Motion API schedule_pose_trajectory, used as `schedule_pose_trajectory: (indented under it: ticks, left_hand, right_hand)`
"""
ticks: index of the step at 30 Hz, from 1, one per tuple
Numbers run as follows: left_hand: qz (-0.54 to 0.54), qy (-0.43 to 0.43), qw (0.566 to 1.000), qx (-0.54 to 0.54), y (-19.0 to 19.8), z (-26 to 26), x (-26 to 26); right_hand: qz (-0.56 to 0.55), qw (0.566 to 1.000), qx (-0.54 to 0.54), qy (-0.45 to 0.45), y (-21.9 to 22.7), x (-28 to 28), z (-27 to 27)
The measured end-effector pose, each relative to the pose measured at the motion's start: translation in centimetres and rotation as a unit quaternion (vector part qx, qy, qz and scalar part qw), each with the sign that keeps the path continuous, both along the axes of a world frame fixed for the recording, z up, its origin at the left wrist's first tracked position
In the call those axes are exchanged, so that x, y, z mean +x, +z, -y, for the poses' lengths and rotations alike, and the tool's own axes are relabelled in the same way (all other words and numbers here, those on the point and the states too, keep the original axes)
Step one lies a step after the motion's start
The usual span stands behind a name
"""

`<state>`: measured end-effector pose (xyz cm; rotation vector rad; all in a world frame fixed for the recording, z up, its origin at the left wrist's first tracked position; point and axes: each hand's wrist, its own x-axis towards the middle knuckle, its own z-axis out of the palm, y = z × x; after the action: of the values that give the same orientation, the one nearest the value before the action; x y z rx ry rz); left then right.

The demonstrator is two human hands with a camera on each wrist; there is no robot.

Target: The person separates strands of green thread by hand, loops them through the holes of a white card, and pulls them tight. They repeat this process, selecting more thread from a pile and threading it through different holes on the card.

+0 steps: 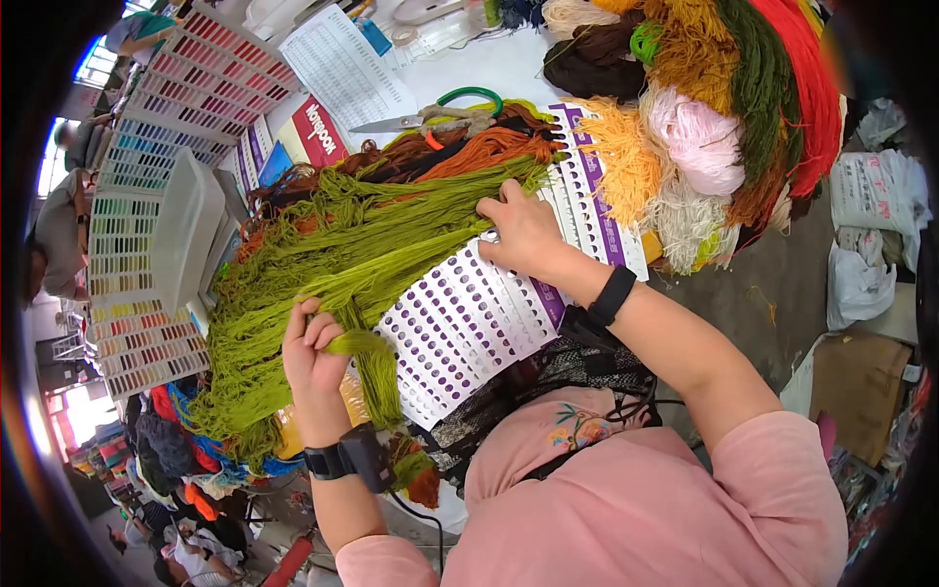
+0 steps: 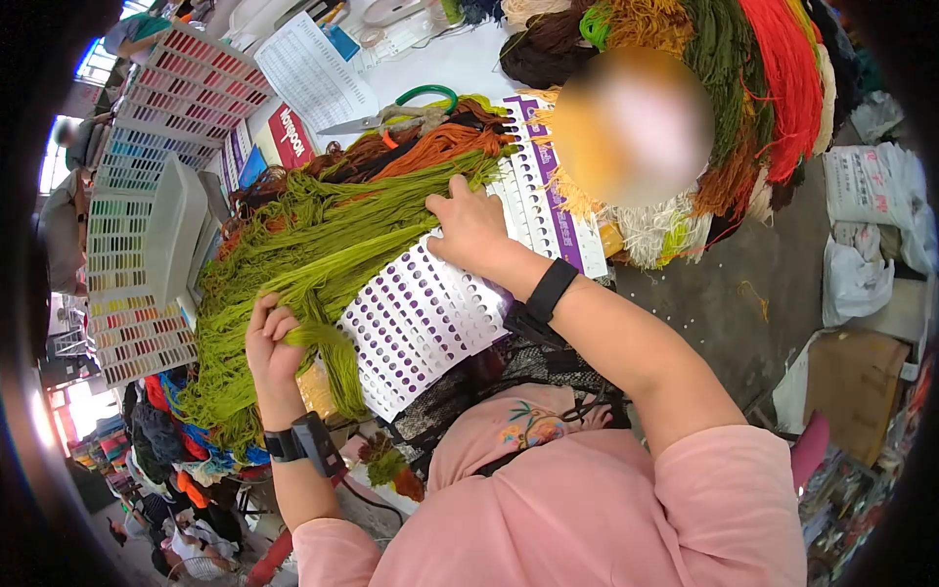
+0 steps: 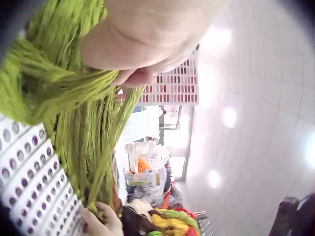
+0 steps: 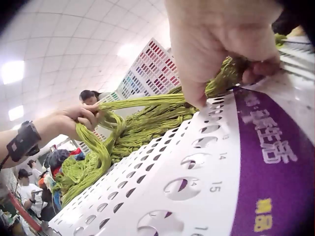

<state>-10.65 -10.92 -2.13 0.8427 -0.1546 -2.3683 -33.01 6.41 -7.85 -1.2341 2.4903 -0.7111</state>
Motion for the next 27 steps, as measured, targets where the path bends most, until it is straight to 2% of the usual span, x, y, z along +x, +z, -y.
schedule_pose_trajectory:
  ticks: [3, 7, 11, 14, 15, 18, 19, 22, 23, 24, 27]
  left_hand:
    - [-0.109, -0.139, 0.983, -0.049, 2.9, -0.2, -0.1]
    - [0.015, -0.079, 0.995, -0.059, 2.2, 3.2, 1.8]
    - [0.035, -0.040, 0.994, -0.092, 2.0, 3.7, 0.5]
    - [-0.030, -0.165, 0.980, -0.108, 3.3, 2.3, 0.0]
    - [-0.030, -0.187, 0.970, -0.150, 3.4, 2.0, 0.4]
    - [-0.044, -0.013, 0.990, -0.131, 3.6, 2.7, 1.4]
    - [-0.044, 0.066, 0.995, -0.060, 3.4, 4.3, 2.4]
    - [0.021, 0.119, 0.980, -0.156, 3.3, 10.7, 8.6]
    - [0.179, 0.099, 0.956, -0.210, 3.1, 12.2, 11.9]
    - [0.334, 0.078, 0.904, -0.257, 3.0, 13.0, 15.3]
    - [0.331, 0.185, 0.908, -0.180, 2.7, 13.0, 23.0]
  right_hand:
    - [-0.001, 1.000, -0.018, -0.002, -0.3, -0.1, -0.1]
    - [-0.008, 0.999, -0.048, 0.003, -0.8, -0.1, -0.2]
    - [0.004, 0.999, -0.047, 0.002, -0.8, -0.1, -0.3]
    - [-0.003, 0.999, -0.035, 0.002, -0.6, 0.0, -0.3]
    - [-0.003, 0.999, -0.038, 0.001, -0.6, -0.1, -0.3]
    - [-0.003, 0.999, -0.041, 0.004, -0.9, 0.1, -0.2]
    - [-0.005, 0.999, -0.039, 0.005, -0.9, 0.1, -0.2]
    - [-0.003, 1.000, -0.027, 0.006, -0.7, 0.0, -0.3]
    - [0.001, 1.000, -0.023, 0.008, -0.7, 0.0, -0.2]
    - [-0.001, 1.000, -0.026, 0.009, -0.8, 0.1, -0.2]
    - [-0.008, 0.999, -0.030, 0.013, -1.0, 0.0, -0.2]
